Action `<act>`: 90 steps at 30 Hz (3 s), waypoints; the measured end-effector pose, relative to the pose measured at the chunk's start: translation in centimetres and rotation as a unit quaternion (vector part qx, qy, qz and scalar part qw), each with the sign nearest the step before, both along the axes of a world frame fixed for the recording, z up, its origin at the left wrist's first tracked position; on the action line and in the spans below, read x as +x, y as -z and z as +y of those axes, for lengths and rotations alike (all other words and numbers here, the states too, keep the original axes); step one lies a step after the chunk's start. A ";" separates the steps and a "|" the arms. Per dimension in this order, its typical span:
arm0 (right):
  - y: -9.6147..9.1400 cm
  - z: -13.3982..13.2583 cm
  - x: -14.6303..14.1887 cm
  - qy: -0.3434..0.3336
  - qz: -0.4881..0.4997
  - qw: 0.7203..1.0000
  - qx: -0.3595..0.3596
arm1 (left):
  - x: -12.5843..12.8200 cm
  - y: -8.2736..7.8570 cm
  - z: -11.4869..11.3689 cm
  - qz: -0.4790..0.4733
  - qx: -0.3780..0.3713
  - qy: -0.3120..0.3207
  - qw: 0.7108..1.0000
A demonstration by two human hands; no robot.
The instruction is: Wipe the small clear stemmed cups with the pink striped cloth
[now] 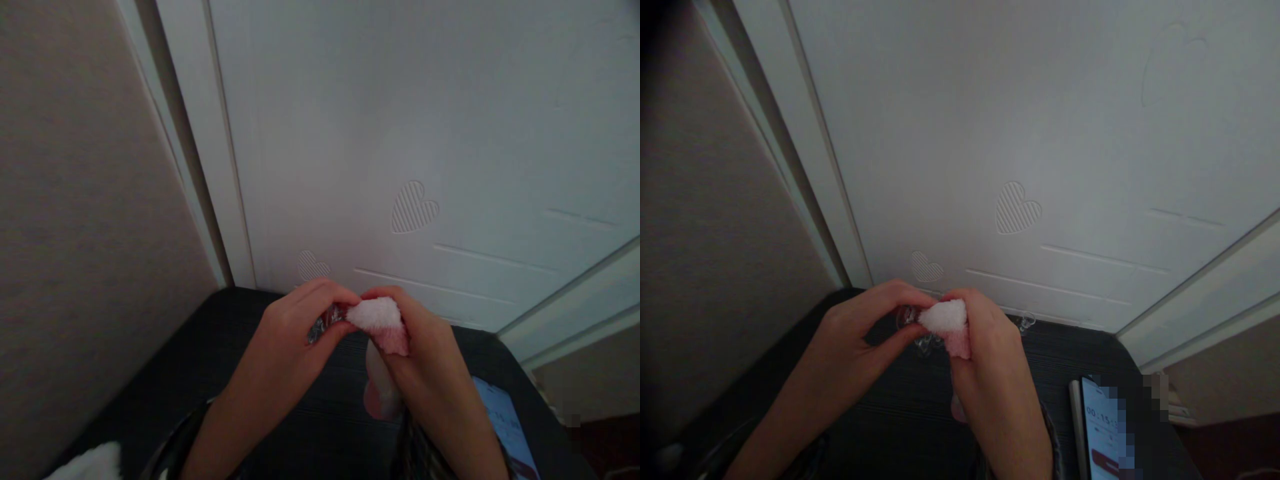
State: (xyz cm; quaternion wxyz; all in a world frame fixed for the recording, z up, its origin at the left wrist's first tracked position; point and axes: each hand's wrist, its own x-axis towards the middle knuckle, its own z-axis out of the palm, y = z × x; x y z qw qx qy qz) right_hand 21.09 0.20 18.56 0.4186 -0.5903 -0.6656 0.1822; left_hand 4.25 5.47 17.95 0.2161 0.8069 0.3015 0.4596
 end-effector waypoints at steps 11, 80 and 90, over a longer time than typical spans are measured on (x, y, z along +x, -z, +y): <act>0.1 -0.4 0.4 -0.026 0.040 0.999 0.005 | 0.2 0.2 -0.2 -0.013 0.037 -0.027 0.999; -0.4 -1.4 -0.3 0.014 0.162 0.977 0.142 | -0.8 -0.2 -1.0 -0.056 -0.029 0.045 0.997; -0.7 -2.0 -1.5 0.021 0.243 0.960 0.137 | -0.1 -0.2 -1.1 -0.041 -0.051 0.071 0.995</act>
